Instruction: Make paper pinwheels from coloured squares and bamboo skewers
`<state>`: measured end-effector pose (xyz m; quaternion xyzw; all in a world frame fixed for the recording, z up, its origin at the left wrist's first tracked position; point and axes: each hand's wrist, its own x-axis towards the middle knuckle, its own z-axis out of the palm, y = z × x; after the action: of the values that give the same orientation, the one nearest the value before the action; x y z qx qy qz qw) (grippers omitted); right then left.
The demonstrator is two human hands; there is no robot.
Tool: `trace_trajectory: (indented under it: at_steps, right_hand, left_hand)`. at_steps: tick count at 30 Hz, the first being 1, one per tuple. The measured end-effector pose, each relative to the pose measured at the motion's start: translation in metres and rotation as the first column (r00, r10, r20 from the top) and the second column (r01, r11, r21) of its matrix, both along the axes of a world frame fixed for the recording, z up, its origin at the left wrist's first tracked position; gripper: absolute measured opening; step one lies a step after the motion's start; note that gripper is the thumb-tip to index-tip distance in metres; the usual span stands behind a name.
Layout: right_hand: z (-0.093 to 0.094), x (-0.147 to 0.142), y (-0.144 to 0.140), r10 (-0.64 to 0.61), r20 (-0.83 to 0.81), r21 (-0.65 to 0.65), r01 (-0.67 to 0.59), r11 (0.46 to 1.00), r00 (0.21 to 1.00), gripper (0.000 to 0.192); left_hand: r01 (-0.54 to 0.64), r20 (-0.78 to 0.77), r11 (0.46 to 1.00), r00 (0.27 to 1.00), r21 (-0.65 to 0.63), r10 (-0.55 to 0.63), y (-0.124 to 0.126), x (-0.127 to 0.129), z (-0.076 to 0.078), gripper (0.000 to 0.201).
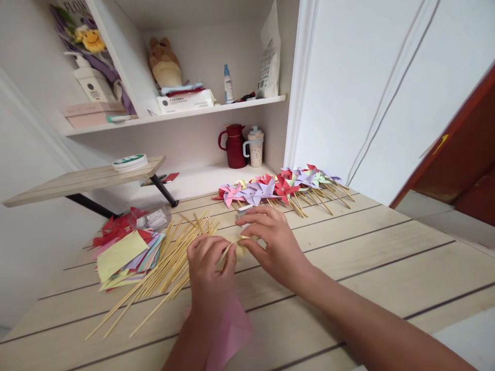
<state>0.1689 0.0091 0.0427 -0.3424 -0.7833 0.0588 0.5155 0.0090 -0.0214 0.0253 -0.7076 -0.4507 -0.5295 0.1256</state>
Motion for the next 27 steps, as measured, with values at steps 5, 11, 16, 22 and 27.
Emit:
trace_trajectory:
  at_steps: [5,11,16,22,27]
  right_hand:
    - [0.005,0.003,0.003,0.059,-0.341,-0.412,-0.206,0.887,0.938,0.014]
    - [-0.001,0.001,0.009,0.004,-0.586,-0.585,-0.427,0.69,0.81,0.021]
    - [-0.006,-0.005,0.007,0.052,-0.553,-0.572,-0.425,0.701,0.831,0.018]
    - [-0.007,-0.006,0.003,0.086,-0.528,-0.574,-0.429,0.697,0.845,0.02]
    - [-0.007,-0.006,0.002,0.066,-0.565,-0.612,-0.471,0.636,0.823,0.024]
  left_hand:
    - [0.155,0.527,0.95,0.85,-0.273,0.013,-0.002,-0.003,0.003,0.044]
    - [0.537,0.87,0.79,0.493,-0.296,-0.009,0.001,0.0,0.008,0.067]
    - [0.615,0.877,0.686,0.475,-0.39,0.073,-0.002,0.006,0.007,0.042]
    - [0.597,0.891,0.703,0.44,-0.385,0.115,0.0,0.002,0.007,0.032]
    - [0.622,0.895,0.679,0.429,-0.389,0.121,-0.006,0.005,0.018,0.048]
